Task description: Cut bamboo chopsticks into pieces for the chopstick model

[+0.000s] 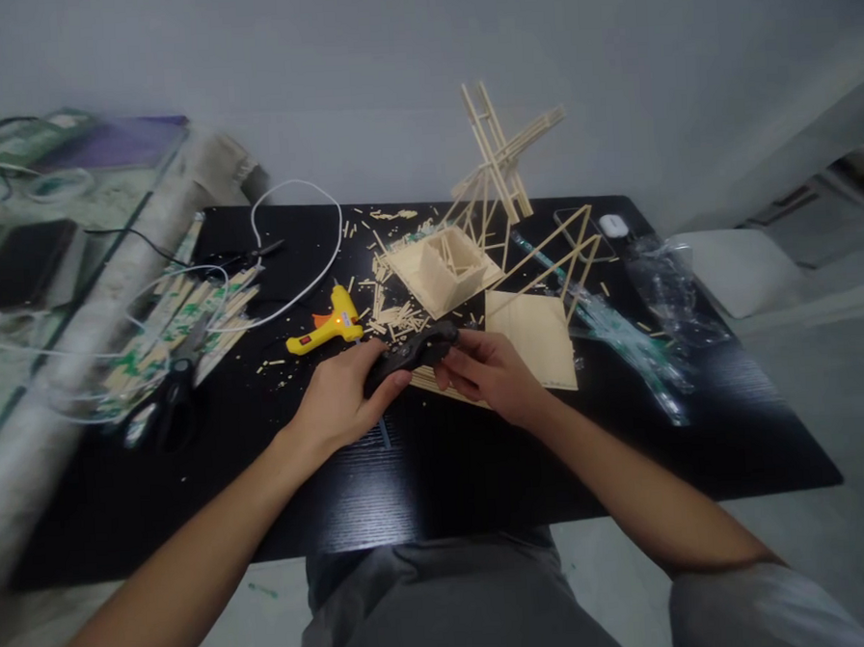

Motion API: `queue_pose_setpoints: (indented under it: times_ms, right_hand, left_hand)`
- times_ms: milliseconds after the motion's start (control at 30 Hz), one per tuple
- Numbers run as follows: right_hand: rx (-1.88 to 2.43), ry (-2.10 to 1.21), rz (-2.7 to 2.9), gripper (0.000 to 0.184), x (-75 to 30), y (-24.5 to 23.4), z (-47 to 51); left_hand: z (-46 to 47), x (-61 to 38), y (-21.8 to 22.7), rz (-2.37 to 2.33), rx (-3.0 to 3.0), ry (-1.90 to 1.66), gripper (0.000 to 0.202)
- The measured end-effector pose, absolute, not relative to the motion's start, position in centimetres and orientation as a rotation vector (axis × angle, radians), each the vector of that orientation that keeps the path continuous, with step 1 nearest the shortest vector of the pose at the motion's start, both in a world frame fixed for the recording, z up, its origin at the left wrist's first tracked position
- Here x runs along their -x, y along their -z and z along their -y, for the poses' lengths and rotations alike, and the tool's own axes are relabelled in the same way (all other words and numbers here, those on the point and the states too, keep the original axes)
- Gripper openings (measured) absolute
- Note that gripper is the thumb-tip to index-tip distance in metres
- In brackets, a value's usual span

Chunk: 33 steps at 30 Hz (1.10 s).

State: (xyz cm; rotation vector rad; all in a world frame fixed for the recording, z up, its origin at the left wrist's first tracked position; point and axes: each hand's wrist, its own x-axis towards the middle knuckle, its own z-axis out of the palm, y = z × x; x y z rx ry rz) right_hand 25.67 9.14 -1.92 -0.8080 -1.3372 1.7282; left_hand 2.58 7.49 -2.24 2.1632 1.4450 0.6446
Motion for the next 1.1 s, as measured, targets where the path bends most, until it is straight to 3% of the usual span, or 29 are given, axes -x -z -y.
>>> queue_pose_setpoints:
  times_ms: [1100]
  right_hand:
    - [0.823,-1.654,1.449,0.044,-25.54,1.74,-8.88]
  left_hand:
    - [-7.46,-2.34,2.55,-1.387,-2.145,-0.707,0.046]
